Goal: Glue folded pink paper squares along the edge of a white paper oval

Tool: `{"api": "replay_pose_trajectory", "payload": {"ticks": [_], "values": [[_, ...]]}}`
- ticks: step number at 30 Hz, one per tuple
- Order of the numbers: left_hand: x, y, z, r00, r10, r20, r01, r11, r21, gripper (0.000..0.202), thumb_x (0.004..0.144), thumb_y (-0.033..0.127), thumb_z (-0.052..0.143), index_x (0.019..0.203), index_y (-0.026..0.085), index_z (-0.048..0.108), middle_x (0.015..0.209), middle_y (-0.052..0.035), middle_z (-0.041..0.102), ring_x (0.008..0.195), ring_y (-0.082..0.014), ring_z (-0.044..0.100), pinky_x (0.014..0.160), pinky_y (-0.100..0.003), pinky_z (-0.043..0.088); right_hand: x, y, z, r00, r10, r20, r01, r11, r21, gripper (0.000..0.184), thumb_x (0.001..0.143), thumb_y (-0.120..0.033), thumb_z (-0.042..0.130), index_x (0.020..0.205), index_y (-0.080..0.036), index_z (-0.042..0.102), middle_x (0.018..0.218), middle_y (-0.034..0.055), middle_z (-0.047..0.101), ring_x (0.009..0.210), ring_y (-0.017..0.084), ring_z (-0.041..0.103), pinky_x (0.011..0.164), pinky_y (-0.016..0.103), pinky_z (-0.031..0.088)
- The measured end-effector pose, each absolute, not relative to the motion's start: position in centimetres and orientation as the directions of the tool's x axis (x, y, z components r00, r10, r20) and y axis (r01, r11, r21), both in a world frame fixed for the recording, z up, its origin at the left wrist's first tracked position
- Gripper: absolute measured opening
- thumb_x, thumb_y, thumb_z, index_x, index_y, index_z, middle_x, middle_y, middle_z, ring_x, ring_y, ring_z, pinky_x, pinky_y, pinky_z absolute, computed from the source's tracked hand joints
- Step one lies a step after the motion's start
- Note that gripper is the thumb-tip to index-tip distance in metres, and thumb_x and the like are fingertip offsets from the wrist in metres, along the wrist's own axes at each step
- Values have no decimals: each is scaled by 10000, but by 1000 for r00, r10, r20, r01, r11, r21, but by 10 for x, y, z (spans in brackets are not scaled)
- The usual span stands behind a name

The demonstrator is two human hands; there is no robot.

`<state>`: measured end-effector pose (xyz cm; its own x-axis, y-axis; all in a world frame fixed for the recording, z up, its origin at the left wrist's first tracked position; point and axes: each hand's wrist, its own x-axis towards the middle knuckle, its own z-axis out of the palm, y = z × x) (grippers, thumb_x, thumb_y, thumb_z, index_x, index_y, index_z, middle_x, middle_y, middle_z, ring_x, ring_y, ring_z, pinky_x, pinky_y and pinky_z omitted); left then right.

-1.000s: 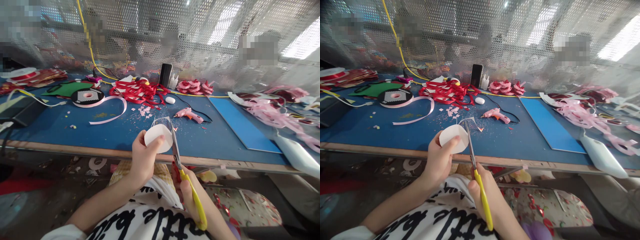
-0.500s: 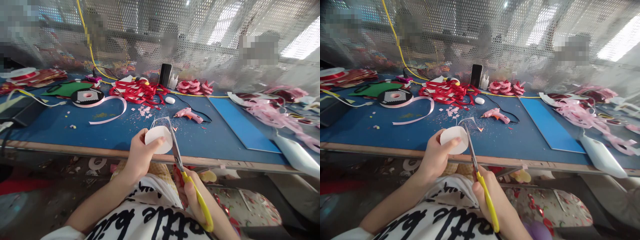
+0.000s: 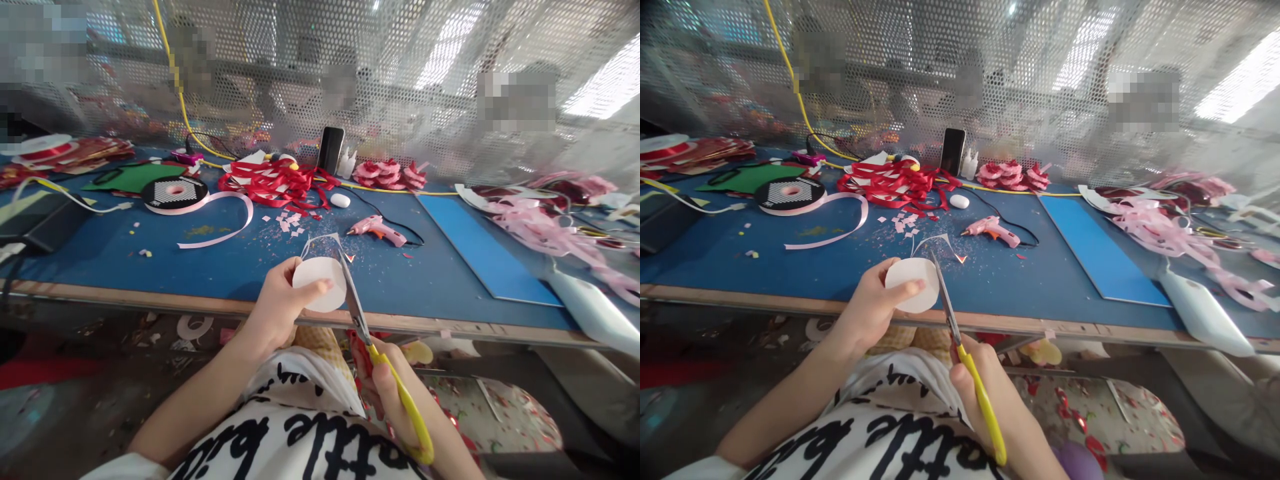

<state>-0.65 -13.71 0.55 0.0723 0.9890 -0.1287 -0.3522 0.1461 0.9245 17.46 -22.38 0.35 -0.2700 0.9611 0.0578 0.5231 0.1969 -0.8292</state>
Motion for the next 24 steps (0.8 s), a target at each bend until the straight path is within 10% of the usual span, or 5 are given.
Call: {"api": "replay_pose_trajectory", "payload": {"ticks": [24], "values": [[-31, -120, 8, 436, 882, -179, -253, 311, 916, 358, 581, 204, 886, 765, 142, 586, 717, 22, 632, 605, -92, 597, 532, -179, 502, 200, -227, -9, -304, 949, 78, 628, 261, -733, 729, 940, -773, 190, 820, -183, 601, 684, 37, 569, 619, 173, 491, 580, 303, 423]]}}
